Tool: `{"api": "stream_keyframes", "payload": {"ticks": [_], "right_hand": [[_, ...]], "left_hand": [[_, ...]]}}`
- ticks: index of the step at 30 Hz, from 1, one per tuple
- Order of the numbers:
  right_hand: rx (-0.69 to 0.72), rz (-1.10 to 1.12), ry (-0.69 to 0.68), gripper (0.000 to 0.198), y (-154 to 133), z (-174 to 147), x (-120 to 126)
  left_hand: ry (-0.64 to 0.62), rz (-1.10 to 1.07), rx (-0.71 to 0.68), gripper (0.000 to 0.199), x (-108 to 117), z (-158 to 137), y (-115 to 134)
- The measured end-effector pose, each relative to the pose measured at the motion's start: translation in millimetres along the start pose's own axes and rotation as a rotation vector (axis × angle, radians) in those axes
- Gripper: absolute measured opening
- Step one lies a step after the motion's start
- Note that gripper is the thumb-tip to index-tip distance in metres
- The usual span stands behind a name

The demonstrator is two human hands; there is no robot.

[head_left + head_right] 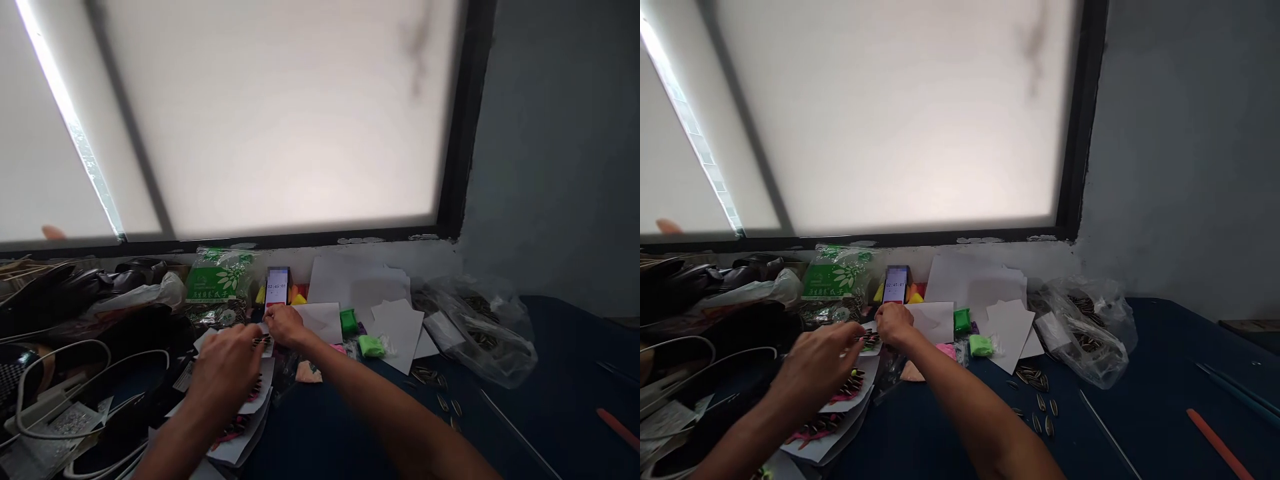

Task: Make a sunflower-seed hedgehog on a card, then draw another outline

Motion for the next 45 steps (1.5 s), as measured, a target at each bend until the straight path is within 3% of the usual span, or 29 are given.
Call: {"api": "stream_keyframes", "payload": {"ticks": [3, 7, 11, 15, 18, 20, 24, 34, 40, 45], "right_hand": [[0.028, -0.004, -0.011, 0.03, 3.8, -7.3, 9.5], [0.054, -0.003, -0.017, 0.031, 13.2, -28.7, 23.1], [0.051, -0.03, -0.032, 0.032, 35.8, -63.3, 36.6], [-0.013, -0.122, 0.014, 0.029, 73.6, -102.2, 58.6], [-0.085, -0.216, 0.075, 0.013, 100.7, -129.5, 76.0], [-0.108, -0.264, 0.106, 0.015, 112.4, -145.4, 83.2], [-0.114, -0.325, 0.123, 0.022, 123.8, -170.3, 85.3], [-0.156, -0.335, 0.123, 0.022, 131.8, -193.1, 70.8], [-0.189, -0.331, 0.162, 0.028, 131.0, -189.8, 66.2], [-0.206, -0.322, 0.174, 0.016, 134.5, -185.5, 62.2]], "left_hand": [[-0.113, -0.092, -0.115, 0.027, -18.1, -9.2, 51.7], [-0.303, -0.066, -0.167, 0.032, -59.1, -22.5, 88.4], [-0.324, -0.079, -0.196, 0.038, -89.3, -30.1, 92.6], [-0.167, -0.157, -0.211, 0.039, -99.5, -29.1, 85.2], [-0.073, -0.161, -0.248, 0.043, -106.6, -24.0, 85.3], [-0.027, -0.17, -0.284, 0.047, -111.8, -19.6, 89.5], [-0.098, -0.175, -0.303, 0.049, -130.1, -13.5, 97.6], [0.042, -0.373, -0.352, 0.033, -114.4, -16.4, 99.3], [0.032, -0.549, -0.392, 0.027, -111.5, -20.4, 103.9], [0.041, -0.609, -0.39, 0.033, -116.1, -16.7, 104.6]]}}
Point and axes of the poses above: each hand's wrist, its own z-axis towards the middle knuckle, its own x-axis out of the back of the hand, y = z × x, the point moved 8 cm from there along z, towards the middle knuckle, and after that the axes turned 9 degrees about -z, right-handed, at the moved point
